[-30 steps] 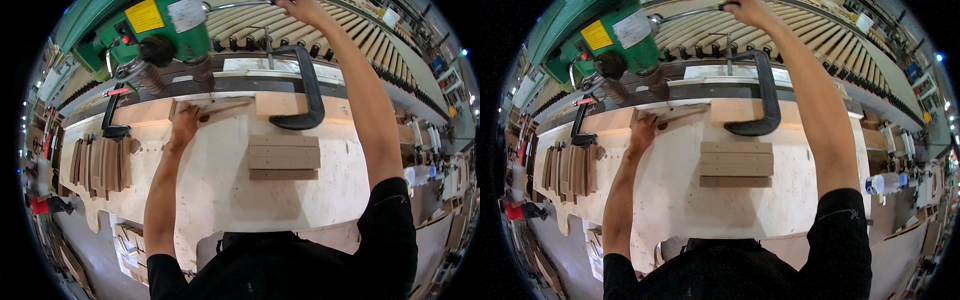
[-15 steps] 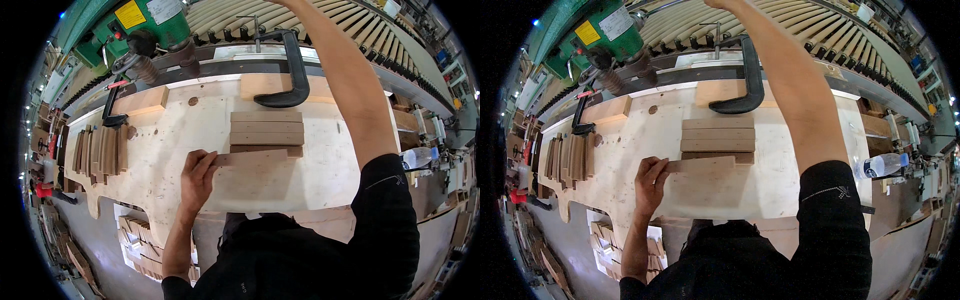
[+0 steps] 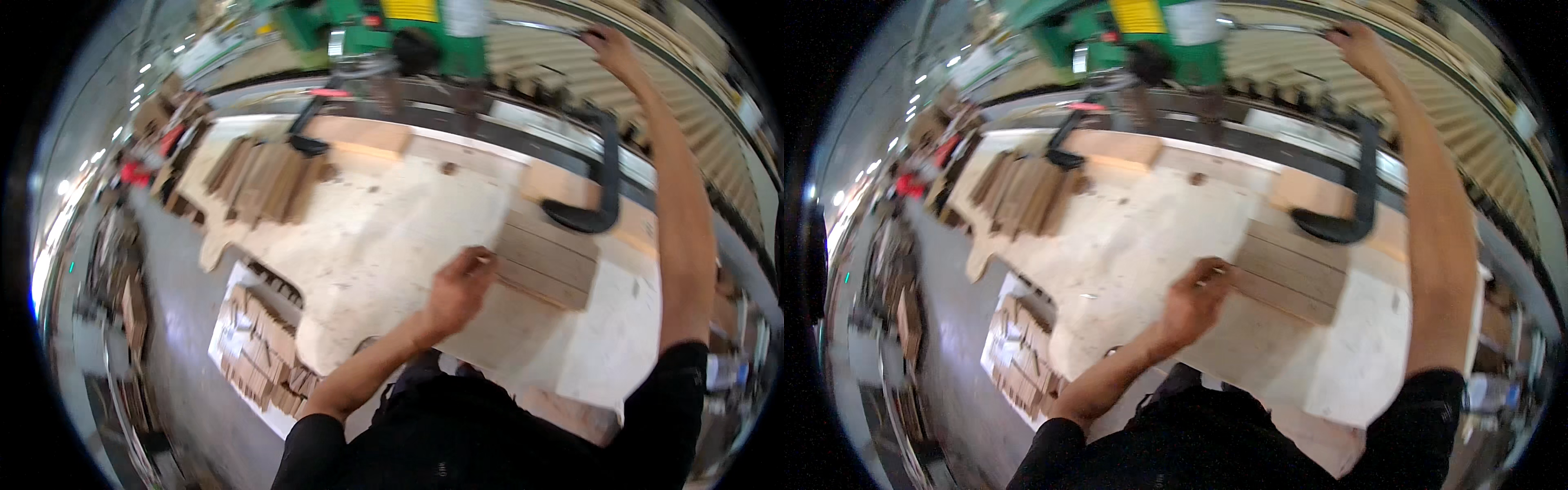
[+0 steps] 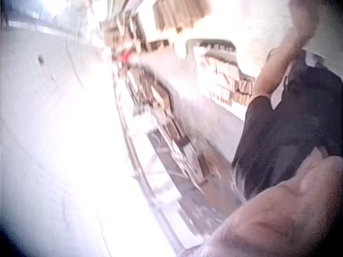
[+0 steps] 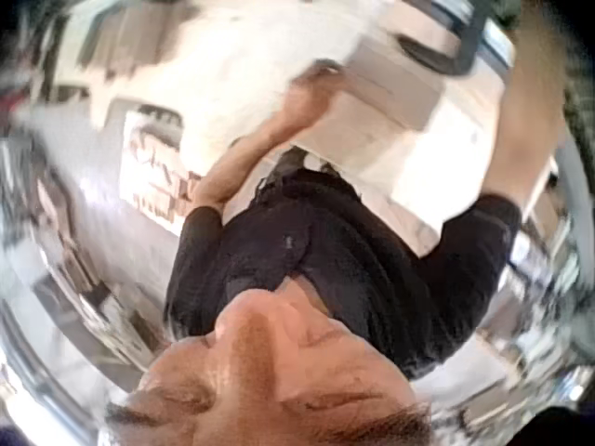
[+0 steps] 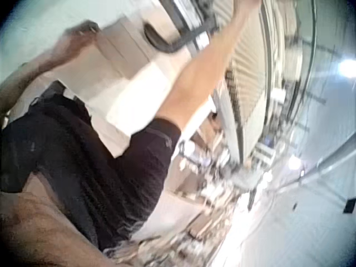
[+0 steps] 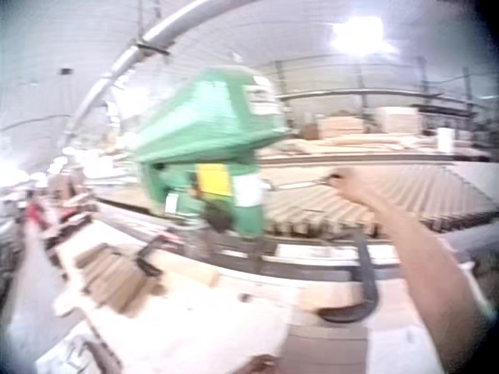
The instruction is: The person operates a drill press to bore holes into small rectangular wooden blocks. They pick up each block, position it under the drill bit, and lower the lever to drill a hole before stacking the finished pieces. The process is repeated for multiple blocks in a continuous sequence.
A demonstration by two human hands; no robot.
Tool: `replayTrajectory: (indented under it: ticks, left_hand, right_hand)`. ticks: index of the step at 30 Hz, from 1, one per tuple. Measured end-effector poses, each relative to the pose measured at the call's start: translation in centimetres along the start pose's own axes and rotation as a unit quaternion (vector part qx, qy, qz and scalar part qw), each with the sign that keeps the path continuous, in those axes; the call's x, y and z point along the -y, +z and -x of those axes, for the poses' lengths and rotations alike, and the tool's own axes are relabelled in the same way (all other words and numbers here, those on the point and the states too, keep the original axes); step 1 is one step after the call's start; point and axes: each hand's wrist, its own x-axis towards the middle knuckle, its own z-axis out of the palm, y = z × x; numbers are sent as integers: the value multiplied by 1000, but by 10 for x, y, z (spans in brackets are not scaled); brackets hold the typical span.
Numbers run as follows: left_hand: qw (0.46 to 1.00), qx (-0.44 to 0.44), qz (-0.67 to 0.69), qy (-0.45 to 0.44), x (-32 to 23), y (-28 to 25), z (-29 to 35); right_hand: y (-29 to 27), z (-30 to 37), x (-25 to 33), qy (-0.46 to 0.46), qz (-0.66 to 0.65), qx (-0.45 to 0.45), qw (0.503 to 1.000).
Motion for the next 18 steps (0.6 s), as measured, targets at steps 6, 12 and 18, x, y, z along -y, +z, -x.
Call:
replayTrajectory:
  ticks: [6, 12, 18]
  left_hand:
    - [972, -95, -209, -45, 80, -71, -14]
    - [792, -30, -537, -288, 263, -170, -19]
    - [787, -123, -580, -175, 267, -157, -6]
  right_hand:
    - [-27, 29, 36, 123, -26, -26, 992]
    - [-12, 23, 10, 108, 2, -34, 994]
    - [-3, 23, -19, 159, 66, -25, 985]
